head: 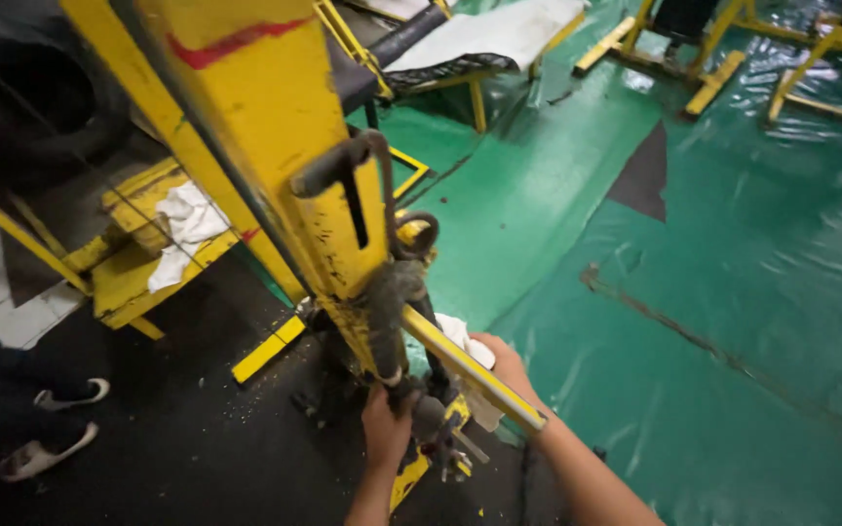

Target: The recorder is cleaning gym equipment attachments using a white cloth.

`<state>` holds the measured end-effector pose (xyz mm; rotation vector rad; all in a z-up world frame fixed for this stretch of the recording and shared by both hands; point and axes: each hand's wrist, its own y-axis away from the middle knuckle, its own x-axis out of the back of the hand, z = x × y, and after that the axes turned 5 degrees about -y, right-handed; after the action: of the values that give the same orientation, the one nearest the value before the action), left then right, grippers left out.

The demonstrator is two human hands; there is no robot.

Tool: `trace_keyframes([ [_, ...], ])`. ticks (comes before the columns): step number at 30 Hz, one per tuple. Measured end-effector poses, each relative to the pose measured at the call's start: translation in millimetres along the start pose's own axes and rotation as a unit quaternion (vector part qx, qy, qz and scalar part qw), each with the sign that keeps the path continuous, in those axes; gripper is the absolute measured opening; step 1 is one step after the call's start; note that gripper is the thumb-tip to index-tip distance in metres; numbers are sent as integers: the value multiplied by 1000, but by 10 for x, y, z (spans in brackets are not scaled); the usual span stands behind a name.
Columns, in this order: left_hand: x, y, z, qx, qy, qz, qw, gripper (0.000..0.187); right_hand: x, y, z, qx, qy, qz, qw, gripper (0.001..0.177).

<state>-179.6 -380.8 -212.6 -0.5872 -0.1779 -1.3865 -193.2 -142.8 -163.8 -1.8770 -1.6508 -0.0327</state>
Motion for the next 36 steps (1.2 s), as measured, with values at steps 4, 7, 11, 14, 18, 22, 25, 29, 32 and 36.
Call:
trace_keyframes([
  [4, -199, 158, -465, 0, -114, 38, 993, 50, 289, 179, 28, -223, -79, 33, 971, 53],
  [7, -296, 259, -725, 54, -148, 87, 984, 66, 538, 374, 159, -363, -267, 111, 886, 50],
  [11, -515, 382, -1058, 213, -172, 147, 950, 88, 956, 796, 230, -476, -510, 210, 686, 49],
  [14, -721, 412, -983, 378, -69, 214, 898, 102, 1268, 1143, 283, -443, -575, 224, 650, 54],
  [18, -1044, 674, -963, 405, -125, 278, 862, 101, 1839, 1403, -81, -433, -591, 236, 639, 57],
  [22, -1155, 798, 443, 577, -77, 291, 759, 96, 2548, 1727, -366, -328, -691, 249, 594, 69],
  [25, -1795, 1162, 3, 547, 151, 150, 809, 78, 2961, 2469, -36, -312, -702, 257, 587, 67],
  [29, -2241, 1670, 1517, 169, 232, -117, 951, 51, 2922, 3378, 682, -400, -600, 302, 624, 56],
  [32, -2658, 2232, 2712, 248, 284, -331, 865, 72, 2798, 3795, 1266, -458, -544, 305, 633, 51],
  [36, -3522, 3215, 1963, 54, 224, -349, 908, 68, 2537, 4483, 1832, -510, -514, 305, 618, 49],
])
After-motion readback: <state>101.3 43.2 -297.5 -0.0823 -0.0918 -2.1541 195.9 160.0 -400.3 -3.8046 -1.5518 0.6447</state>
